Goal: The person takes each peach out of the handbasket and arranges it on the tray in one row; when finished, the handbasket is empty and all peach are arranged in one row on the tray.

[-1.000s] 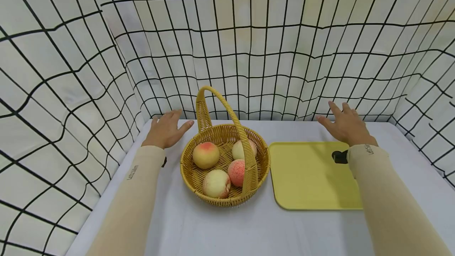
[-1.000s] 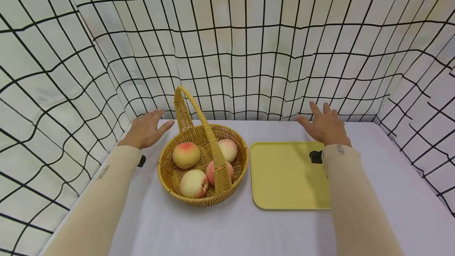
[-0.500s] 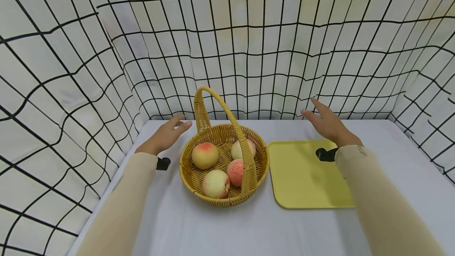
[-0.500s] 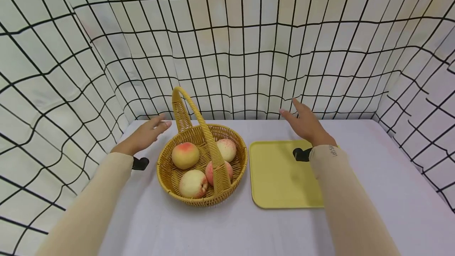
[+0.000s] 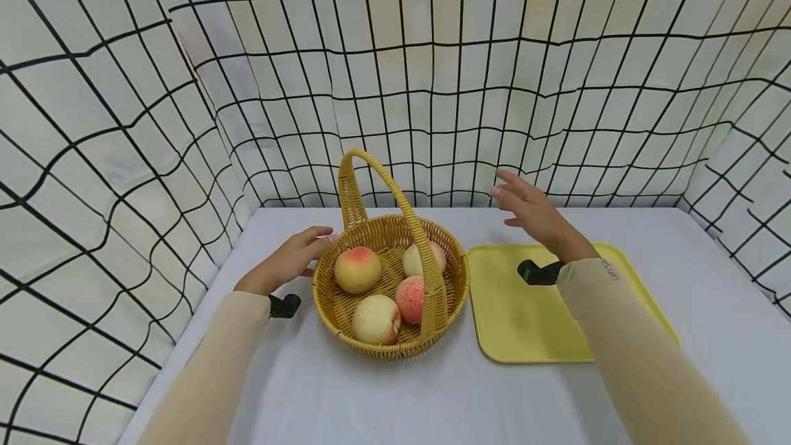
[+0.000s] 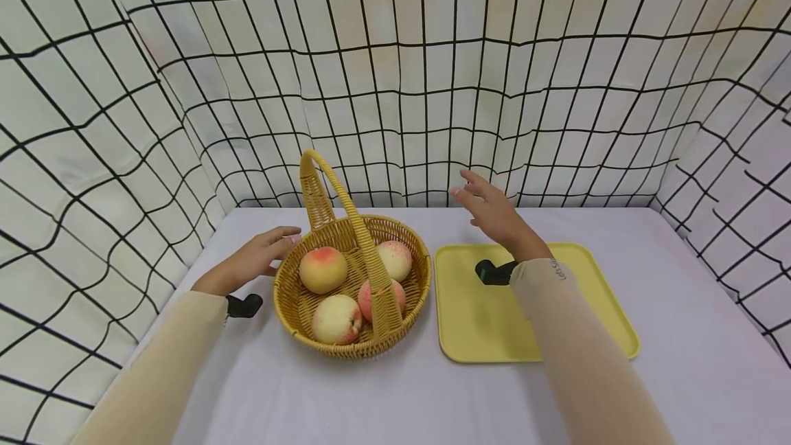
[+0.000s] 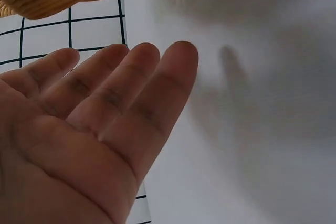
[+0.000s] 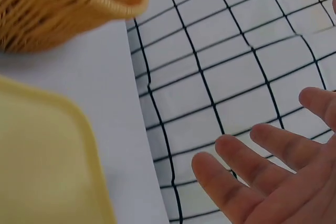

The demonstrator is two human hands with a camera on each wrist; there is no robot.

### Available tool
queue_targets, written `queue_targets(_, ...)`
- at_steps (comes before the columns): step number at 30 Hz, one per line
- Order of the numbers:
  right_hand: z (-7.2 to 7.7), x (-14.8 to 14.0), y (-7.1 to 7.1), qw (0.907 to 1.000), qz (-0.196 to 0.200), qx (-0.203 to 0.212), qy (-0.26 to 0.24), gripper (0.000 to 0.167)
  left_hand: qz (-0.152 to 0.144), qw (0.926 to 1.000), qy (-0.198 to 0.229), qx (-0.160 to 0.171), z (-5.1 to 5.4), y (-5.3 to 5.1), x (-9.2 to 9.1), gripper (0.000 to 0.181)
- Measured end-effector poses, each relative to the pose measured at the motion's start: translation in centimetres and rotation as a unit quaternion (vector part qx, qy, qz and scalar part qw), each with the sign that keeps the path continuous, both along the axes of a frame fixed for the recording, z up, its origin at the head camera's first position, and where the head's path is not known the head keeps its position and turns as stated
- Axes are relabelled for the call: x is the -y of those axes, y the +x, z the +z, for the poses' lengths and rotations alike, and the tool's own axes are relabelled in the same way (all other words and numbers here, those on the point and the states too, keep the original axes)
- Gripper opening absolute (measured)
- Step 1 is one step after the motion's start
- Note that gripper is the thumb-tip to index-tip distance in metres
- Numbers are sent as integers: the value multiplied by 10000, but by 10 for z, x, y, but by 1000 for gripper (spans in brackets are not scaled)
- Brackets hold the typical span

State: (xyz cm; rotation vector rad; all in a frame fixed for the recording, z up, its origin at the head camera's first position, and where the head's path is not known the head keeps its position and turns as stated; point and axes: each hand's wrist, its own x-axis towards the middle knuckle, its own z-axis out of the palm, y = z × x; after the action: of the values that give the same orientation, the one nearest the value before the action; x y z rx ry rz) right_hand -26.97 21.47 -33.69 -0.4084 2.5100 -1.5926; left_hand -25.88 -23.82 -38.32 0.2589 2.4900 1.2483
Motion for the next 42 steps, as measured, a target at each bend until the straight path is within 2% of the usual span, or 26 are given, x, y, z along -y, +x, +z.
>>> queue_targets(5, 2, 16, 2, 9993, 257, 40, -266, 68, -11, 9999, 147, 90, -5, 5, 1, 75)
queue_targets(13, -3, 35, 4, 9984, 456, 170, -274, 67, -121, 9993, 348, 70, -8, 9, 2, 67)
queue_targets(23, -5, 58, 5, 9953, 869, 280, -320, 64, -117, 9990, 419, 134, -2, 11, 0, 52)
queue_targets(27, -4, 65, 6, 9945, 963, 283, -296, 60, -92, 9992, 351, 137, 0, 12, -1, 50)
queue_targets(31, -5, 70, 6, 9941, 1001, 319, -258, 57, -201, 9991, 341, 118, 2, 12, -1, 50)
queue_targets(42, -10, 84, 6, 9912, 1266, 347, -170, 53, -262, 9991, 215, 260, 11, 13, -3, 51)
